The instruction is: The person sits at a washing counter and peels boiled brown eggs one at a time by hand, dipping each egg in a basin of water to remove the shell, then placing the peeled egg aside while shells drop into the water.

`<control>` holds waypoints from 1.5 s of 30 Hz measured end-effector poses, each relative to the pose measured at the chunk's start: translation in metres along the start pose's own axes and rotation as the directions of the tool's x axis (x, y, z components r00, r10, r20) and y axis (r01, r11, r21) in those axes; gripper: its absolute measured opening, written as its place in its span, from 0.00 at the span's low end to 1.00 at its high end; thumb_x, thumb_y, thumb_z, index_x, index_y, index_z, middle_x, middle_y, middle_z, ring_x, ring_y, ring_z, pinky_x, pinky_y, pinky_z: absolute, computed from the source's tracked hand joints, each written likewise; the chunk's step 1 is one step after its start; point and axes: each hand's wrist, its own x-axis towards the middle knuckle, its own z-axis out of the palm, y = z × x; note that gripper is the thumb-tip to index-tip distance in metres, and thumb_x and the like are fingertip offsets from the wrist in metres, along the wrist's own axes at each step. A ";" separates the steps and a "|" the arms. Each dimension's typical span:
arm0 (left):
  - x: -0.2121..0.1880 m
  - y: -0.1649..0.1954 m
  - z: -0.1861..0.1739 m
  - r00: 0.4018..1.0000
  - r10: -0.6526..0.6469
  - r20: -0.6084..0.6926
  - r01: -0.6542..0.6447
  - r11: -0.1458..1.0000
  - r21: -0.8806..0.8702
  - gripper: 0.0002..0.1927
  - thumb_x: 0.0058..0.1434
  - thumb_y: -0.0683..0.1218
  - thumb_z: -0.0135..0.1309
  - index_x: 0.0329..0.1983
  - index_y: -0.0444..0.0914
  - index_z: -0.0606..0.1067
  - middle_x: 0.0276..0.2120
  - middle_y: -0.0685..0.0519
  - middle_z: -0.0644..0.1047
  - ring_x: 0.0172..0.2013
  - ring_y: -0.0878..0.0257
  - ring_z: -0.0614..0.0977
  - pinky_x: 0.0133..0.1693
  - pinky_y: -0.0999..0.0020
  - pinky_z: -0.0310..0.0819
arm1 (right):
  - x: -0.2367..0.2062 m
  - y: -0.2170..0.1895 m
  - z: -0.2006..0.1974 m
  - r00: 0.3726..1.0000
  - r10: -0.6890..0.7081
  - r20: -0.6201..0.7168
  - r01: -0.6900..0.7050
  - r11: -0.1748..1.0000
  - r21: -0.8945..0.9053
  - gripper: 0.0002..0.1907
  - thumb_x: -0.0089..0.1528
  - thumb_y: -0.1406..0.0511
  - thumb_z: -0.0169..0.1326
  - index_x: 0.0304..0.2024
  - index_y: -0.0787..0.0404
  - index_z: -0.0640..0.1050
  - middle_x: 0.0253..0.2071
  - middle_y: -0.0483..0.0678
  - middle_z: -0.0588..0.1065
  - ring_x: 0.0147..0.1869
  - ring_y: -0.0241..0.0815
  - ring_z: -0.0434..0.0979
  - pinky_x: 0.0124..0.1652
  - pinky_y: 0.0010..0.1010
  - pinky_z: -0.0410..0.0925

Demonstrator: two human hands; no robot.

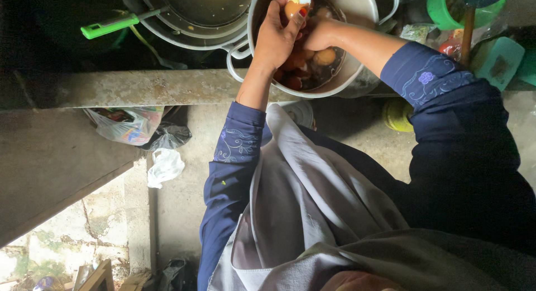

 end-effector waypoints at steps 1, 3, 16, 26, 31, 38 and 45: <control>0.000 0.000 0.000 1.000 0.010 0.002 -0.010 1.000 0.000 0.22 0.71 0.46 0.56 0.64 0.37 0.66 0.44 0.51 0.82 0.41 0.67 0.84 0.41 0.71 0.82 | 0.002 -0.002 -0.001 1.000 0.009 0.005 -0.009 1.000 -0.006 0.27 0.53 0.61 0.62 0.56 0.53 0.80 0.56 0.51 0.77 0.57 0.54 0.75 0.53 0.43 0.68; 0.000 0.002 0.000 1.000 0.020 0.003 -0.020 1.000 0.007 0.22 0.71 0.47 0.56 0.64 0.37 0.66 0.43 0.51 0.82 0.41 0.67 0.84 0.41 0.72 0.82 | 0.005 -0.006 -0.001 0.999 0.028 0.017 -0.028 0.999 -0.025 0.27 0.53 0.61 0.61 0.56 0.54 0.79 0.56 0.51 0.77 0.57 0.54 0.75 0.54 0.43 0.68; -0.002 0.007 0.002 0.999 0.029 -0.019 -0.028 1.000 0.012 0.22 0.70 0.48 0.57 0.64 0.37 0.66 0.40 0.52 0.82 0.36 0.68 0.81 0.38 0.73 0.80 | 0.012 -0.006 0.007 0.990 0.055 0.131 -0.045 0.996 -0.078 0.23 0.58 0.63 0.56 0.56 0.58 0.78 0.56 0.52 0.77 0.57 0.53 0.75 0.55 0.42 0.68; -0.001 0.005 0.000 1.000 0.011 -0.009 -0.012 0.999 -0.041 0.22 0.71 0.47 0.57 0.63 0.37 0.66 0.42 0.52 0.83 0.39 0.68 0.85 0.40 0.72 0.80 | 0.007 -0.003 0.009 0.965 -0.108 0.237 0.061 0.979 0.195 0.20 0.62 0.63 0.52 0.56 0.60 0.78 0.56 0.53 0.77 0.57 0.52 0.74 0.55 0.41 0.67; -0.003 0.005 -0.002 1.000 0.012 -0.018 -0.012 1.000 0.009 0.22 0.71 0.47 0.57 0.64 0.38 0.66 0.42 0.53 0.81 0.40 0.68 0.83 0.40 0.72 0.82 | 0.007 0.009 0.009 0.867 -0.061 0.495 0.055 0.998 0.026 0.22 0.57 0.66 0.56 0.55 0.56 0.79 0.49 0.49 0.80 0.51 0.45 0.77 0.50 0.40 0.72; -0.002 0.008 -0.002 1.000 -0.012 -0.020 0.012 1.000 0.015 0.23 0.70 0.47 0.57 0.64 0.37 0.66 0.42 0.52 0.82 0.41 0.67 0.84 0.40 0.72 0.83 | -0.001 0.015 0.012 0.920 0.020 0.392 0.036 0.990 -0.136 0.20 0.55 0.68 0.57 0.50 0.54 0.83 0.41 0.47 0.84 0.45 0.44 0.82 0.46 0.39 0.73; 0.000 0.003 -0.006 0.999 -0.030 -0.024 0.031 0.999 0.029 0.23 0.71 0.48 0.57 0.64 0.37 0.66 0.40 0.51 0.82 0.39 0.67 0.84 0.39 0.72 0.83 | -0.023 0.019 0.006 0.934 -0.014 0.358 0.092 0.975 -0.202 0.20 0.59 0.57 0.57 0.53 0.52 0.82 0.43 0.55 0.83 0.44 0.52 0.82 0.47 0.43 0.74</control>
